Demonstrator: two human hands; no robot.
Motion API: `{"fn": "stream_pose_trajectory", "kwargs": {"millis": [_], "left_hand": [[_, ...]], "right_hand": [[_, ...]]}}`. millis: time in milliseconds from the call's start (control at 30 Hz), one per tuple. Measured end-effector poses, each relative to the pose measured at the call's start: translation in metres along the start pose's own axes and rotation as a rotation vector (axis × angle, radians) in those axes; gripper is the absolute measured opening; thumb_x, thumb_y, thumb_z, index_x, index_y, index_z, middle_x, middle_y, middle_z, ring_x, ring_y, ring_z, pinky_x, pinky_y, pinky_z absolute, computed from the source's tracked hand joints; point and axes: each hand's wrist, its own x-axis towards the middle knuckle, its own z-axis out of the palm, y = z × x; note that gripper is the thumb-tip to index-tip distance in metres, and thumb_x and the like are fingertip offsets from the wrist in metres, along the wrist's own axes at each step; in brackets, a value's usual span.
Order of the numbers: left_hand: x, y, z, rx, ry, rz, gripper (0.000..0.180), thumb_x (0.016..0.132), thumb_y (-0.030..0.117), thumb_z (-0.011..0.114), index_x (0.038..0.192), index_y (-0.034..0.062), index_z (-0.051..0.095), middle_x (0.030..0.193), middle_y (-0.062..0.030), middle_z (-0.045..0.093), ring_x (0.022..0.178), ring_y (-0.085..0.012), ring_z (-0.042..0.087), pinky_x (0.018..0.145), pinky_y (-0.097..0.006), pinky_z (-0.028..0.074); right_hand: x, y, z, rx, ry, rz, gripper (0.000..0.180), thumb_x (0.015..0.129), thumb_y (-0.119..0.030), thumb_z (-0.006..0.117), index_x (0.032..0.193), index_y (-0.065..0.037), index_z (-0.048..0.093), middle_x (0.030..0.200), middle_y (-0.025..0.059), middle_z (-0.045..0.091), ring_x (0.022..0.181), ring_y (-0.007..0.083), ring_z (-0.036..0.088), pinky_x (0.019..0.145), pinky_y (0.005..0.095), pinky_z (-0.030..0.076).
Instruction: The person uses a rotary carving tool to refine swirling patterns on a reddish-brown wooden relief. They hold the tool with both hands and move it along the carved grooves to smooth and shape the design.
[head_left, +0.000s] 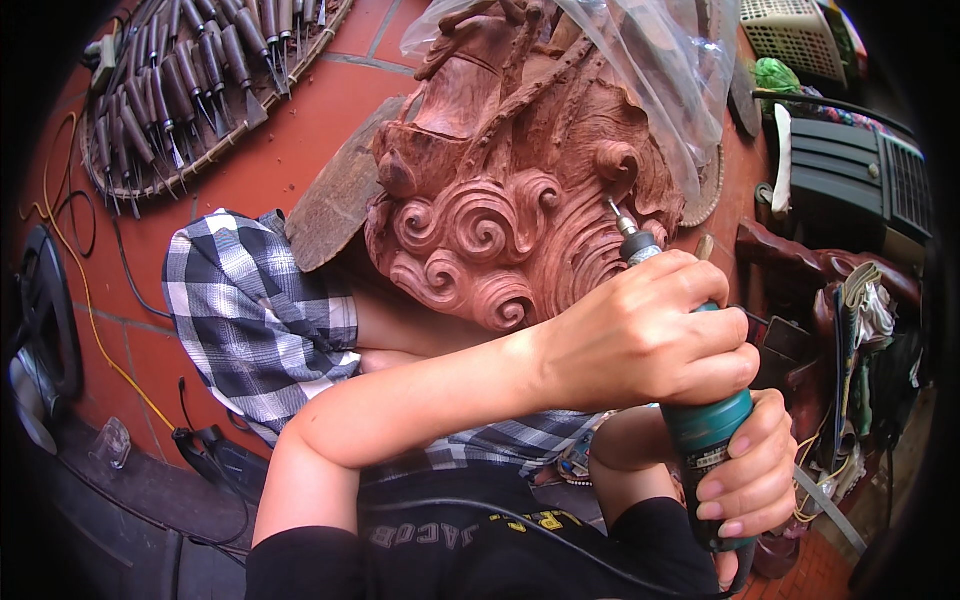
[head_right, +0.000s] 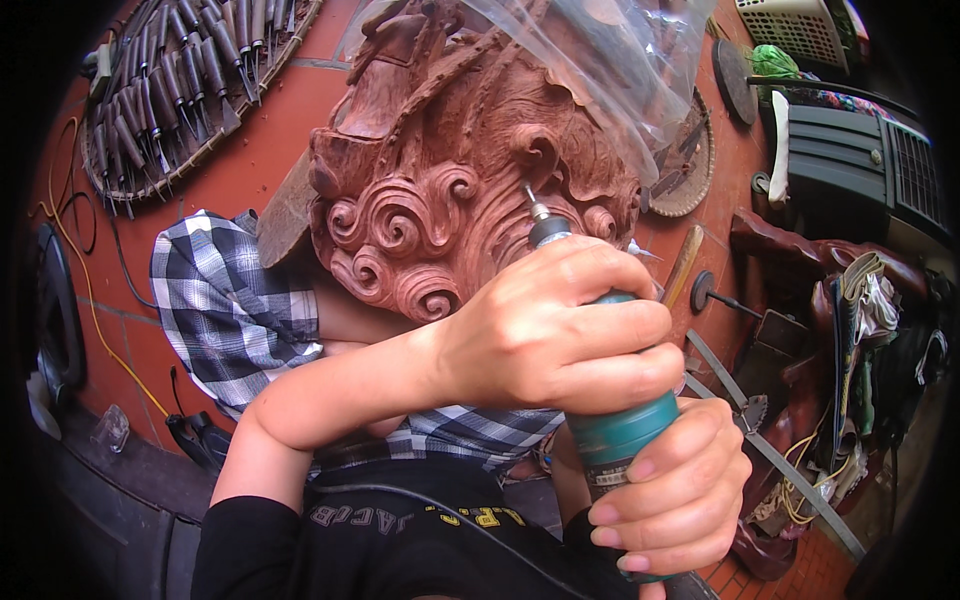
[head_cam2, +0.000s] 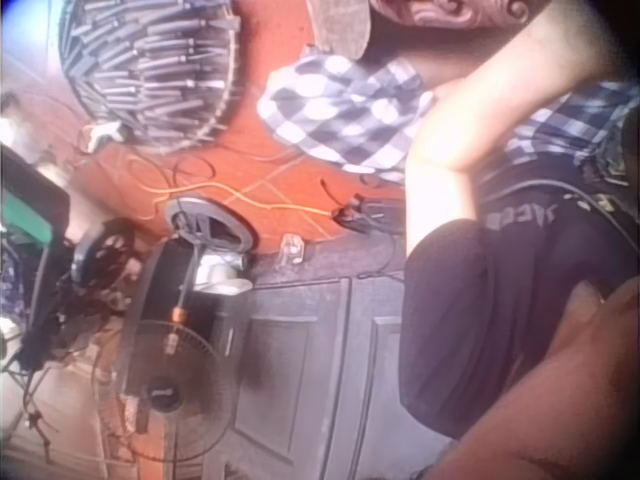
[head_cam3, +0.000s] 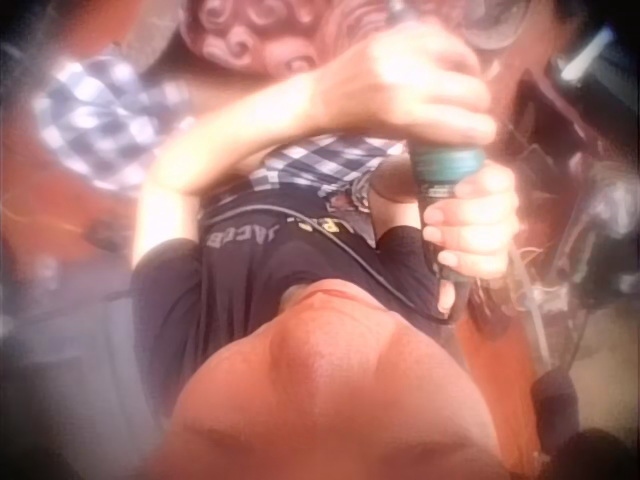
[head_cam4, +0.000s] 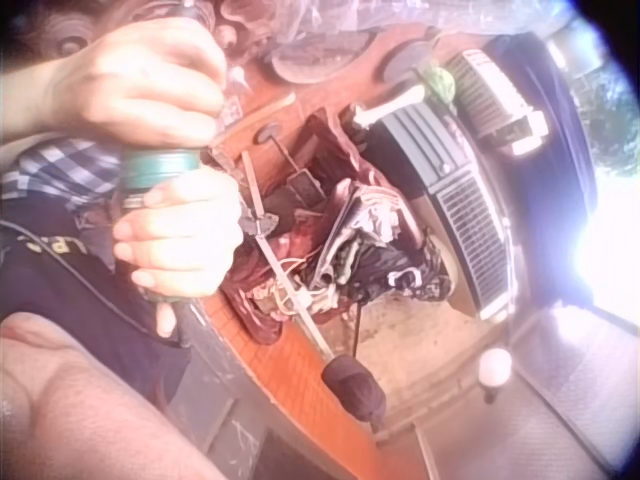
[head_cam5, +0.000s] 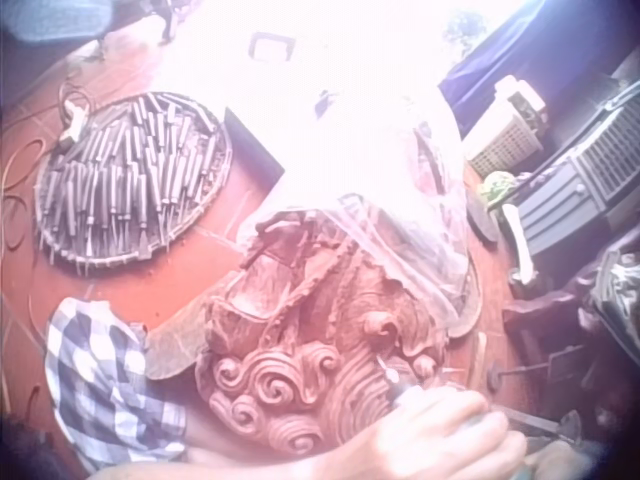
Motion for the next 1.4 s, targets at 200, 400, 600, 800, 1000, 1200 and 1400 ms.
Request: {"fn": "stream_pose_trajectory", "kwargs": {"millis": [200, 400, 600, 800, 1000, 1200, 1400], "left_hand": [[-0.008, 0.006, -0.005, 0.008, 0.018, -0.029, 0.020, 0.075, 0.020, 0.069, 0.094, 0.0143, 0.068, 0.091, 0.0001, 0.064, 0.089, -0.0225, 0.064, 0.073, -0.036, 0.054], [-0.011, 0.012, -0.008, 0.003, -0.002, -0.050, 0.020, 0.076, 0.020, 0.068, 0.095, 0.0140, 0.068, 0.092, -0.0004, 0.064, 0.090, -0.0227, 0.065, 0.074, -0.036, 0.054], [-0.015, 0.016, -0.014, 0.023, -0.022, -0.065, 0.020, 0.076, 0.020, 0.069, 0.095, 0.0137, 0.068, 0.094, -0.0006, 0.066, 0.090, -0.0227, 0.066, 0.073, -0.036, 0.054], [-0.018, 0.019, -0.015, 0.029, -0.013, -0.077, 0.022, 0.076, 0.020, 0.070, 0.096, 0.0131, 0.069, 0.097, -0.0016, 0.067, 0.091, -0.0236, 0.067, 0.073, -0.036, 0.054], [-0.019, 0.026, -0.014, 0.046, 0.004, -0.093, 0.022, 0.076, 0.020, 0.070, 0.097, 0.0132, 0.070, 0.096, -0.0015, 0.066, 0.091, -0.0244, 0.067, 0.073, -0.037, 0.055], [-0.005, 0.012, -0.005, 0.019, 0.014, -0.035, 0.021, 0.076, 0.020, 0.069, 0.096, 0.0136, 0.069, 0.094, -0.0003, 0.064, 0.091, -0.0240, 0.065, 0.074, -0.037, 0.054], [-0.001, 0.005, 0.000, -0.001, 0.006, -0.021, 0.020, 0.076, 0.020, 0.069, 0.095, 0.0139, 0.068, 0.094, -0.0003, 0.065, 0.091, -0.0233, 0.065, 0.074, -0.037, 0.053]], "right_hand": [[-0.001, 0.002, 0.003, 0.040, -0.022, 0.015, 0.024, 0.096, -0.032, 0.073, 0.080, -0.014, 0.068, 0.071, -0.0041, 0.074, 0.065, 0.0101, 0.072, 0.070, 0.0250, 0.049], [-0.001, -0.001, 0.003, 0.083, -0.048, 0.024, 0.027, 0.097, -0.033, 0.072, 0.081, -0.012, 0.068, 0.072, -0.0014, 0.075, 0.067, 0.0117, 0.074, 0.072, 0.0261, 0.051], [-0.004, 0.001, 0.011, 0.102, -0.009, 0.010, 0.028, 0.097, -0.033, 0.072, 0.080, -0.011, 0.068, 0.071, -0.0002, 0.075, 0.064, 0.0127, 0.073, 0.071, 0.0264, 0.051], [-0.005, -0.001, 0.010, 0.136, -0.032, 0.021, 0.027, 0.097, -0.031, 0.072, 0.080, -0.011, 0.068, 0.072, 0.0007, 0.075, 0.065, 0.0132, 0.073, 0.071, 0.0263, 0.052], [-0.004, -0.002, 0.003, 0.225, -0.086, 0.028, 0.026, 0.097, -0.030, 0.072, 0.080, -0.010, 0.068, 0.072, 0.0006, 0.075, 0.066, 0.0126, 0.073, 0.071, 0.0259, 0.051], [-0.001, 0.001, -0.011, 0.175, -0.126, 0.005, 0.038, 0.085, -0.057, 0.080, 0.083, -0.021, 0.067, 0.072, -0.0108, 0.071, 0.064, 0.0042, 0.067, 0.076, 0.0251, 0.041], [0.000, 0.002, 0.008, 0.010, 0.130, -0.021, 0.030, 0.093, -0.037, 0.076, 0.075, -0.016, 0.066, 0.066, -0.0059, 0.071, 0.058, 0.0079, 0.068, 0.069, 0.0251, 0.046]]}}
